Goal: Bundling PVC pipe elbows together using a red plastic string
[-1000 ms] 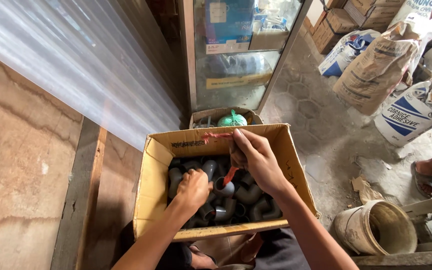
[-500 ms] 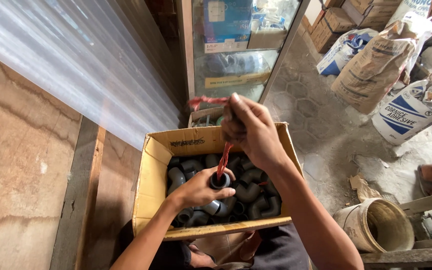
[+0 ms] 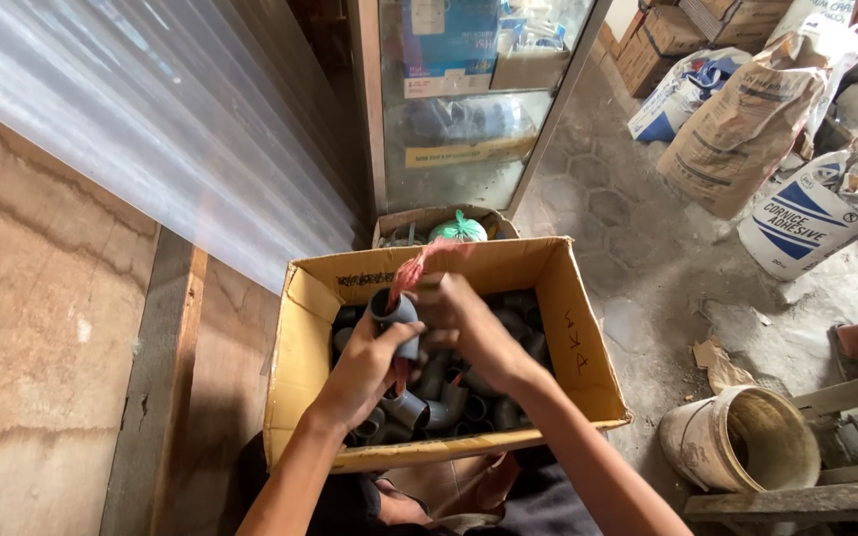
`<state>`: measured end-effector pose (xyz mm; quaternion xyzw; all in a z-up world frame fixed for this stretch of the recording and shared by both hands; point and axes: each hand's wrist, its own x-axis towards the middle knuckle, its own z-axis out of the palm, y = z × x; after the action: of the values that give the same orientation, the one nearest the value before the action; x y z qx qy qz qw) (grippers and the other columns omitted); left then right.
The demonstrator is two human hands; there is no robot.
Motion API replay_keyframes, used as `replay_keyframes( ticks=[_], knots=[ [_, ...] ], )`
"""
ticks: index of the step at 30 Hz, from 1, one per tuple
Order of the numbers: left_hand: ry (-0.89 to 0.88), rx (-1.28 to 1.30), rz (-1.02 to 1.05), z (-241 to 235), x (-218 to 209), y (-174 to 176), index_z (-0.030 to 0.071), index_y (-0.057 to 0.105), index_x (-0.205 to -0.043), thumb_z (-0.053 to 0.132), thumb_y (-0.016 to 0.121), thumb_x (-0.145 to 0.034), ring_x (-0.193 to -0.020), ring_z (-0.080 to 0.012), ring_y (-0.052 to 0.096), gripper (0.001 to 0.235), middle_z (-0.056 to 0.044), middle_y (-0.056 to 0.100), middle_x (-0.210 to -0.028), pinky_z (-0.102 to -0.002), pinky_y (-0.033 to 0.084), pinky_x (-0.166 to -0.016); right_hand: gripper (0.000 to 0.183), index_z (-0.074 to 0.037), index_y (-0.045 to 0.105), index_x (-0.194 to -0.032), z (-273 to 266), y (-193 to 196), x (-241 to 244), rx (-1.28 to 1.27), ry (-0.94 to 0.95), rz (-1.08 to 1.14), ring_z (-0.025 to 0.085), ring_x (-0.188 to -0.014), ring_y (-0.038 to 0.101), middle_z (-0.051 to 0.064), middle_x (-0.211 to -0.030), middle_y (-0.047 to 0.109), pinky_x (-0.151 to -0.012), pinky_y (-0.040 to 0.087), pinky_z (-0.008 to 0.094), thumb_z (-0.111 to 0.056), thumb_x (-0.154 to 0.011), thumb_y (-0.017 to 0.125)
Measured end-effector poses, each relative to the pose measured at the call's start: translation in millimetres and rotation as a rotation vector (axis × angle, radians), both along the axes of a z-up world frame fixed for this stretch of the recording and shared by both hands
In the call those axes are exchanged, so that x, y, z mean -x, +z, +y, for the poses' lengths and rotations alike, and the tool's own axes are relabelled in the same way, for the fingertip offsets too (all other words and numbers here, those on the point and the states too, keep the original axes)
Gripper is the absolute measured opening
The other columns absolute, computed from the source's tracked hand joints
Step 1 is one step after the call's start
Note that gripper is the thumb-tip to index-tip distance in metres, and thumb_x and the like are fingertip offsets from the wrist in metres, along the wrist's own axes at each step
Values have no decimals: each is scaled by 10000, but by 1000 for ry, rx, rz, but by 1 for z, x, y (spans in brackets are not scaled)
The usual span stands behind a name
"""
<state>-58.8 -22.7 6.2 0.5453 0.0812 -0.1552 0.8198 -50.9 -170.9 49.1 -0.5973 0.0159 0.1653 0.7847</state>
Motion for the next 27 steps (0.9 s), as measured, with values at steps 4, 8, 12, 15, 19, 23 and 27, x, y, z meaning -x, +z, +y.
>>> replay_keyframes(
  ticks=[4, 8, 12, 15, 19, 23, 27],
  knots=[
    [112, 197, 64, 3, 4, 25, 92, 572, -1312, 58, 624, -935, -918, -240, 556, 382, -128, 541, -1083, -395, 544, -834, 675, 27, 388, -1554, -5, -12, 16, 254, 348, -186, 419, -1449, 391, 331, -1565, 398, -1211, 305, 546, -389, -1041, 525],
    [47, -123, -177, 17, -21, 25, 37, 535, -1319, 149, 653, -958, -881, -301, 677, 396, -199, 632, -1089, -398, 606, -741, 338, -76, 612, -754, -21, -37, 9, 272, 539, -267, 64, -612, 428, -48, -625, 496, -552, 397, 226, -207, -1064, 588],
    [210, -689, -168, 41, -48, 11, 93, 705, -1185, 423, 901, -752, -947, -249, 733, 578, -127, 754, -1010, -372, 597, -798, 393, -80, 574, -752, -51, -47, 20, 107, 401, -85, 89, -582, 295, -54, -639, 347, -551, 313, 249, -159, -1121, 468],
    [-49, -1169, -148, 54, -52, -9, 112, 708, -1220, 493, 823, -770, -1014, -368, 737, 601, -172, 756, -1059, -504, 596, -833, 229, 23, 657, -938, -61, -81, 23, -23, -239, 106, 203, -577, 504, 123, -666, 522, -557, 464, 383, -196, -957, 724],
    [-167, -1478, -95, 46, -76, -107, 171, 611, -1256, 390, 835, -754, -959, -451, 739, 592, -139, 510, -1292, -617, 633, -712, 465, -25, 491, -685, -66, -41, 14, -298, 86, -129, 143, -451, 304, -4, -568, 261, -498, 427, 330, -221, -1105, 457],
    [-314, -1589, -242, 33, -63, -86, 24, 460, -1343, 275, 766, -860, -1088, -487, 675, 625, -219, 563, -1236, -567, 632, -832, 419, -45, 462, -708, -54, -27, 8, -414, 86, -104, 108, -478, 277, -16, -576, 254, -504, 374, 300, -197, -1098, 445],
    [-428, -1662, -435, 37, -55, -90, 118, 492, -1335, 253, 728, -852, -1263, -393, 527, 555, -158, 521, -1331, -532, 574, -938, 432, -50, 437, -714, -43, -14, 1, -475, 73, -115, 109, -489, 241, -25, -592, 208, -512, 356, 301, -230, -1107, 437]
  ],
)
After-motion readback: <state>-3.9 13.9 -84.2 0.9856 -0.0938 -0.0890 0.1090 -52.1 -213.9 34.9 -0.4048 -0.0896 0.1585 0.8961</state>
